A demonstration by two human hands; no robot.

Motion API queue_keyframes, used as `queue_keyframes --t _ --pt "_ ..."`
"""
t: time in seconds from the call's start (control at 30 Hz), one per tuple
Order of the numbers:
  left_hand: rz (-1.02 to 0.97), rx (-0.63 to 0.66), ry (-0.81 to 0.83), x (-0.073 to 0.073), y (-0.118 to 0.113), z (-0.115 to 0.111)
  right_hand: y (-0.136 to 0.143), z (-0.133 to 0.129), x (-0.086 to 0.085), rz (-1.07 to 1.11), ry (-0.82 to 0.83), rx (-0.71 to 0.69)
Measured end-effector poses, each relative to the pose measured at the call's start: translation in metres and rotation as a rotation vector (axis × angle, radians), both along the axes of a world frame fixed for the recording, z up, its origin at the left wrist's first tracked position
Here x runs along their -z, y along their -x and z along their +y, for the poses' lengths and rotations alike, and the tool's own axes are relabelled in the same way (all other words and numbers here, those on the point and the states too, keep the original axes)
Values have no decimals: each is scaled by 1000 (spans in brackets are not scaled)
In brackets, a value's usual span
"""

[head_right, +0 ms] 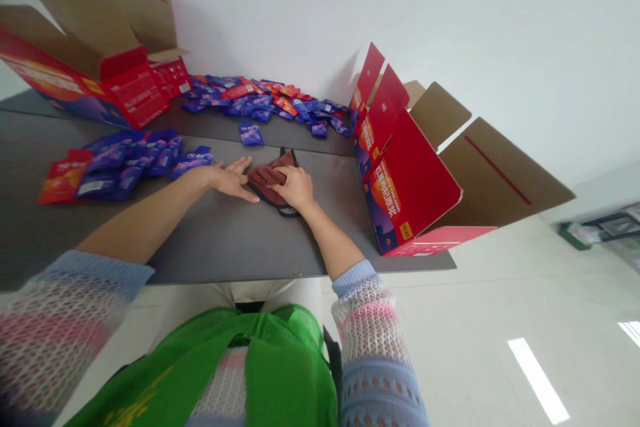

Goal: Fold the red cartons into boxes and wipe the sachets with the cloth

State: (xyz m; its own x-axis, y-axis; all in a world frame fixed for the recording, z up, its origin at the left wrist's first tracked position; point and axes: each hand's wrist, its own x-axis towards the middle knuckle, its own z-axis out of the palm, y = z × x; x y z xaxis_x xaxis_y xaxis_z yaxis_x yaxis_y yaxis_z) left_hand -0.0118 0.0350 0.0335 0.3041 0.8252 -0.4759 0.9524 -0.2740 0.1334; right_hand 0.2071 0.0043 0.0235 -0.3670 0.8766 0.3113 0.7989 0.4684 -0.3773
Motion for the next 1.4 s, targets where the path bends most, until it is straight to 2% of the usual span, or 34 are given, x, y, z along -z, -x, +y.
queue_keyframes --t 0.17,0.27,0.33,0.4,0.47,0.53,0.6,0.73,0.83,0.93,1.0,1.07,1.27,1.33,1.4 --pt "-65 1 26 -6 -1 -3 -21 17 6 6 7 204" --pt "-106 22 17 -8 0 -6 -27 21 10 110 -24 234" --pt "-108 23 2 -9 -1 -8 -26 21 14 269 -25 153" --pt "-75 19 5 -11 -2 -9 -21 17 16 405 25 10" --pt "-27 18 13 -13 -5 -8 -14 12 15 382 80 -156" --pt "-4 22 16 -15 -7 -7 -7 7 11 217 71 -239" --pt "-7 27 21 -15 -7 -5 -3 5 7 52 23 -171" --pt "-34 8 -16 -8 -3 -5 -9 13 6 -51 11 131" --pt "-57 51 -106 -6 3 -9 -22 24 13 94 58 212" --pt "-51 72 -189 -12 3 -18 -31 33 23 433 92 170" --pt "-41 25 -208 -17 -5 -26 -32 36 28 642 81 159" --pt "-67 -41 -227 -19 -21 -32 -29 37 30 756 51 194" --pt "-210 -138 -364 2 -91 -49 -22 28 22 741 -17 247" --pt "-216 -154 -344 7 -103 -55 -23 26 20 718 -24 273" --pt "-261 -190 -350 7 -103 -57 -23 25 18 701 -26 308"
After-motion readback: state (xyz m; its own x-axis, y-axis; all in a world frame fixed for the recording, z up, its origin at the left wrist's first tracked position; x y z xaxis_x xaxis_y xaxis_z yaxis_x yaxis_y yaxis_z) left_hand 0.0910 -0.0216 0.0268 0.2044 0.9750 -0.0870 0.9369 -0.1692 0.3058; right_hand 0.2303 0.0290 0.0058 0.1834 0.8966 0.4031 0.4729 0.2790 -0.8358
